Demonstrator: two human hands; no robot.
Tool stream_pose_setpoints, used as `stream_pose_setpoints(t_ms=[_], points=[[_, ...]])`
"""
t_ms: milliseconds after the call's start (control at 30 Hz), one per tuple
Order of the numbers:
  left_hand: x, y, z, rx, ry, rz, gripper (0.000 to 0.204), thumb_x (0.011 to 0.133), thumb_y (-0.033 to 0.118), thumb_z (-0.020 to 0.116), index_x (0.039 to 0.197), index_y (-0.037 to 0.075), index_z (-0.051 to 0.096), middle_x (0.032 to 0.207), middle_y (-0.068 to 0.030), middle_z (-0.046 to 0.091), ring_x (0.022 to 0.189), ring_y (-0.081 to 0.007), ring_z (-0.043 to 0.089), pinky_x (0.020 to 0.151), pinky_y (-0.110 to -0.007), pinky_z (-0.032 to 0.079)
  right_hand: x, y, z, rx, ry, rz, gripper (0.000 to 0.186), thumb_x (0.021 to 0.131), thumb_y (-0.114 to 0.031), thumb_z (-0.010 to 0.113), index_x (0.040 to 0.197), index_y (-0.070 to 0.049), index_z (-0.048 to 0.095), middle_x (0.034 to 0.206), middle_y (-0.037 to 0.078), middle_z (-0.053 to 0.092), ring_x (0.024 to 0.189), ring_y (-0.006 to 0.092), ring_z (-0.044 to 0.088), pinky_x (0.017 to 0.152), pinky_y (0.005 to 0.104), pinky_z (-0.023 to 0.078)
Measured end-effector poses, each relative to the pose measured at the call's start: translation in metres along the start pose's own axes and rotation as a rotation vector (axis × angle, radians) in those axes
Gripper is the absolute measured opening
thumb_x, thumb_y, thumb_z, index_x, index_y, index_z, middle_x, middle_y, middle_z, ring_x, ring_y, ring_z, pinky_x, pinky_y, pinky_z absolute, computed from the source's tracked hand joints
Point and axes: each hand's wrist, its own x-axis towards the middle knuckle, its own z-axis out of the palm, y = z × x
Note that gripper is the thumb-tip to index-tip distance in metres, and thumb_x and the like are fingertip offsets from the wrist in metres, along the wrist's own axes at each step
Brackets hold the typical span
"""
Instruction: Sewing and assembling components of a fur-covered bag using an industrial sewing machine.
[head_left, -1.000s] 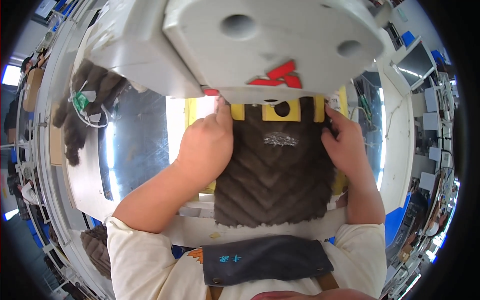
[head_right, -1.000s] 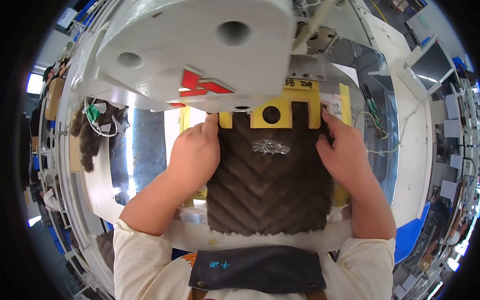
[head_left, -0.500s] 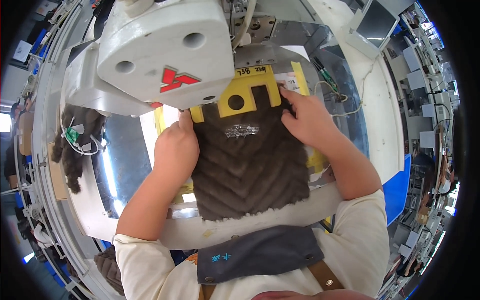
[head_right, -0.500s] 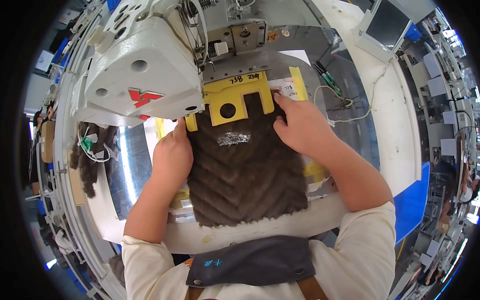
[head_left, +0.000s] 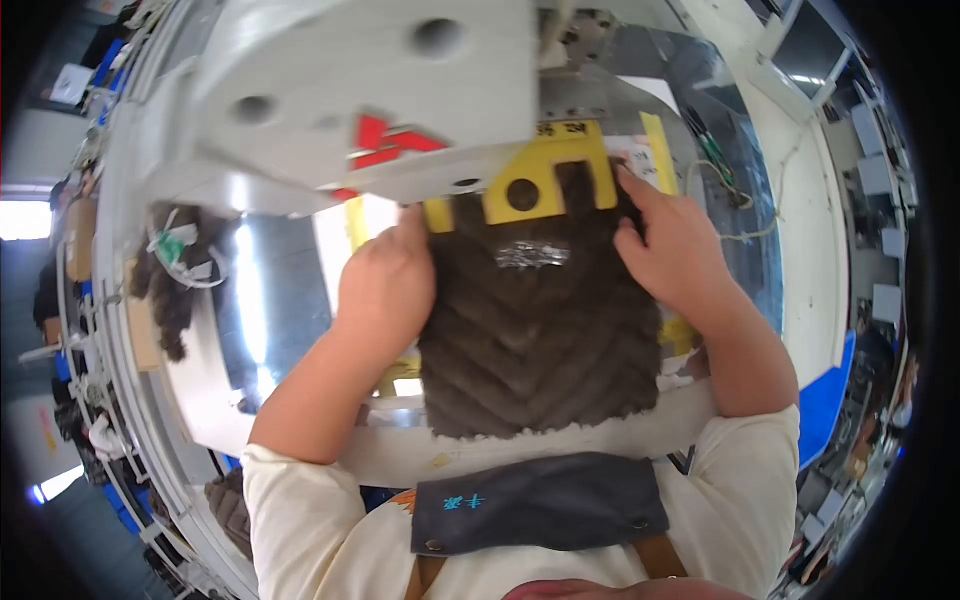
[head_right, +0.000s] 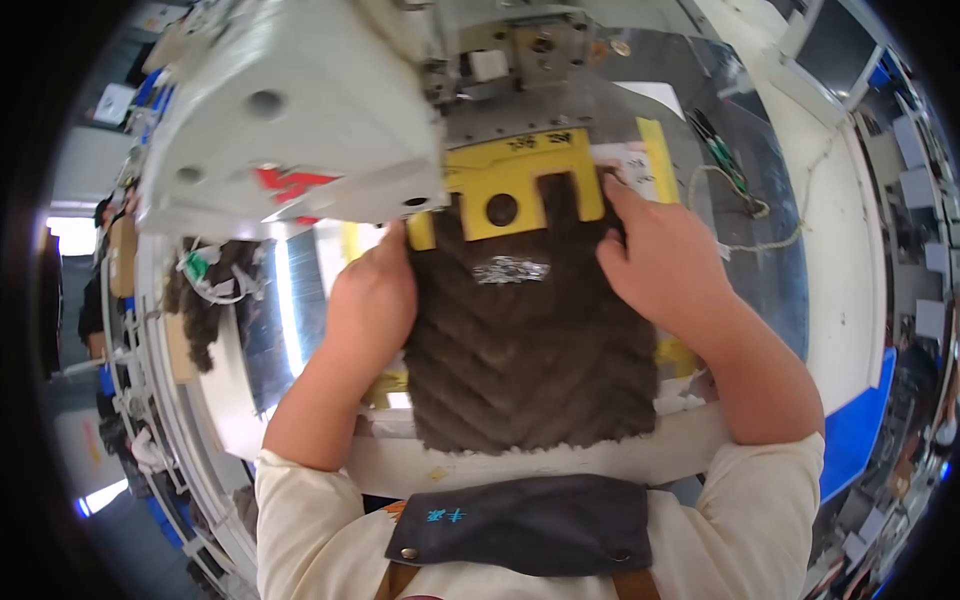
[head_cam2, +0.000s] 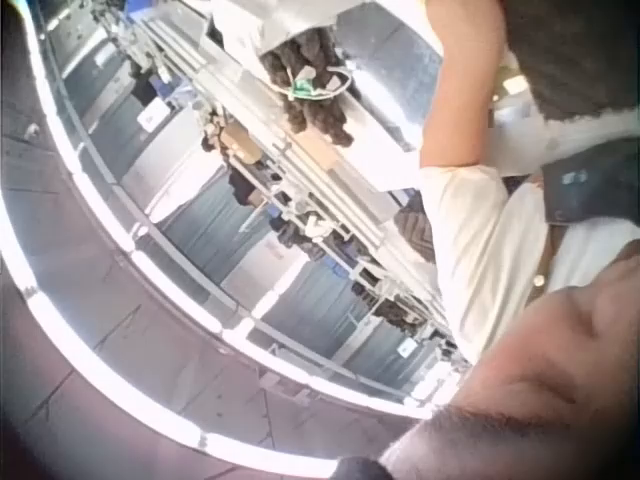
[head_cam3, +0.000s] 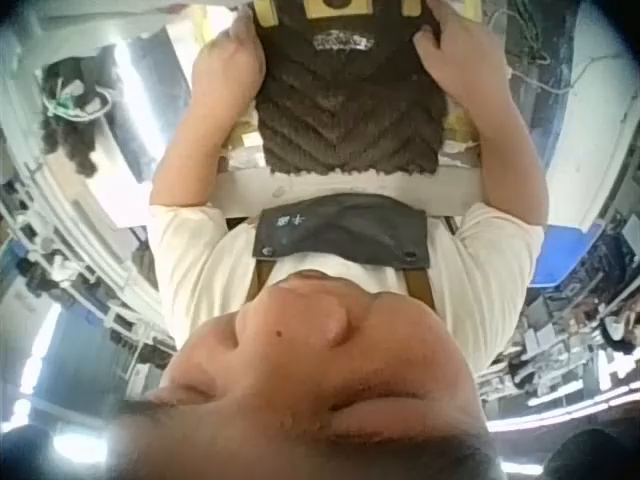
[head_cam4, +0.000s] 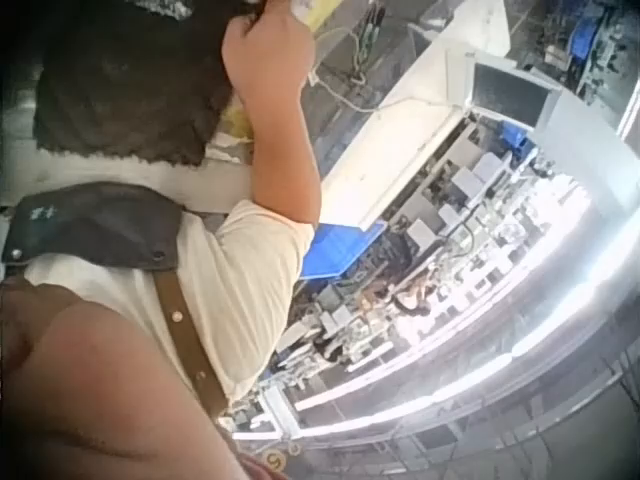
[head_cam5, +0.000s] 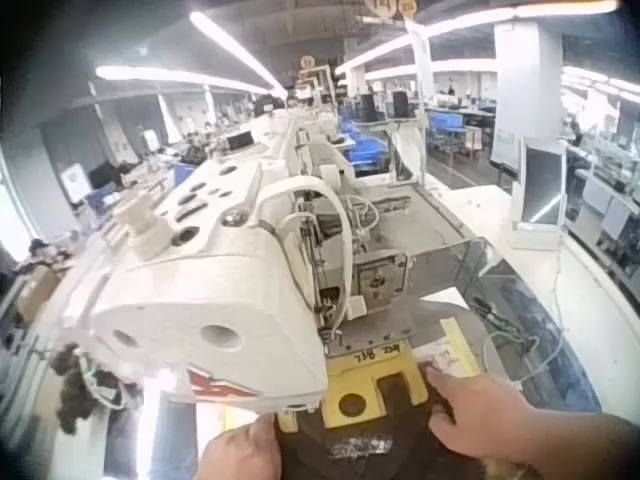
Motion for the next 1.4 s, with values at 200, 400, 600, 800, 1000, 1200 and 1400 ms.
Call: stream_pose_setpoints(t_ms=[200, 400, 600, 800, 1000, 1200, 1400], points=[[0.004, 0.003, -0.014, -0.019, -0.048, -0.11, 0.031, 0.095, 0.015, 0.058, 0.12, -0.001, 0.065, 0.079, -0.0194, 0.072, 0.067, -0.0388, 0.071, 0.062, -0.049, 0.058, -0.002, -0.008, -0.001, -0.164, -0.012, 0.018, 0.049, 0.088, -0.018, 0.059, 0.134, -0.001, 0.062, 0.085, 0.025, 0.071, 0.08, 0.0459, 0.069, 0.076, 0.0556, 0.055], [0.005, -0.027, -0.035, -0.01, 0.17, -0.151, 0.02, 0.09, 0.016, 0.062, 0.104, 0.002, 0.068, 0.088, -0.0181, 0.069, 0.083, -0.0377, 0.07, 0.076, -0.049, 0.056, -0.005, -0.01, -0.002, -0.207, 0.025, 0.004, 0.049, 0.088, -0.018, 0.061, 0.133, 0.001, 0.062, 0.081, 0.025, 0.071, 0.077, 0.0449, 0.07, 0.073, 0.0553, 0.056], [0.028, -0.149, -0.053, 0.357, 0.425, -0.343, 0.02, 0.083, 0.011, 0.062, 0.101, 0.005, 0.065, 0.105, -0.0171, 0.065, 0.101, -0.0377, 0.064, 0.084, -0.049, 0.052, -0.007, -0.003, -0.002, -0.178, 0.048, -0.031, 0.051, 0.087, -0.021, 0.061, 0.133, 0.002, 0.062, 0.083, 0.025, 0.072, 0.08, 0.0442, 0.071, 0.076, 0.0537, 0.057], [0.012, -0.201, -0.054, 0.367, 0.123, -0.525, 0.025, 0.086, 0.015, 0.067, 0.108, 0.004, 0.065, 0.111, -0.0187, 0.066, 0.107, -0.0404, 0.064, 0.09, -0.051, 0.053, -0.008, 0.0, -0.005, -0.123, 0.033, -0.057, 0.051, 0.087, -0.021, 0.06, 0.132, 0.005, 0.062, 0.082, 0.025, 0.072, 0.08, 0.044, 0.071, 0.076, 0.0532, 0.057], [0.004, -0.164, -0.095, 0.286, 0.693, -0.37, 0.025, 0.091, 0.015, 0.066, 0.111, 0.001, 0.06, 0.107, -0.0234, 0.064, 0.105, -0.0457, 0.061, 0.09, -0.053, 0.049, -0.012, 0.004, -0.003, -0.137, 0.06, -0.082, 0.053, 0.088, -0.019, 0.059, 0.134, 0.005, 0.059, 0.082, 0.024, 0.072, 0.077, 0.0433, 0.071, 0.075, 0.0527, 0.058], [-0.009, -0.096, -0.201, -0.59, 1.409, -0.245, 0.021, 0.103, 0.015, 0.059, 0.119, 0.005, 0.052, 0.093, -0.0082, 0.065, 0.084, -0.0232, 0.064, 0.082, -0.037, 0.053, -0.012, 0.005, 0.001, -0.116, 0.097, -0.068, 0.048, 0.088, -0.018, 0.059, 0.131, 0.003, 0.062, 0.082, 0.024, 0.072, 0.078, 0.0444, 0.071, 0.075, 0.0534, 0.057], [-0.061, -0.006, -0.231, -1.583, 0.953, 0.063, 0.034, 0.103, 0.042, 0.056, 0.108, 0.008, 0.054, 0.071, -0.0015, 0.044, 0.064, -0.0149, 0.045, 0.061, -0.031, 0.041, -0.025, -0.02, -0.022, -0.052, 0.133, -0.159, 0.048, 0.089, -0.022, 0.071, 0.13, 0.002, 0.062, 0.121, 0.025, 0.064, 0.107, 0.0398, 0.066, 0.092, 0.0461, 0.055]])
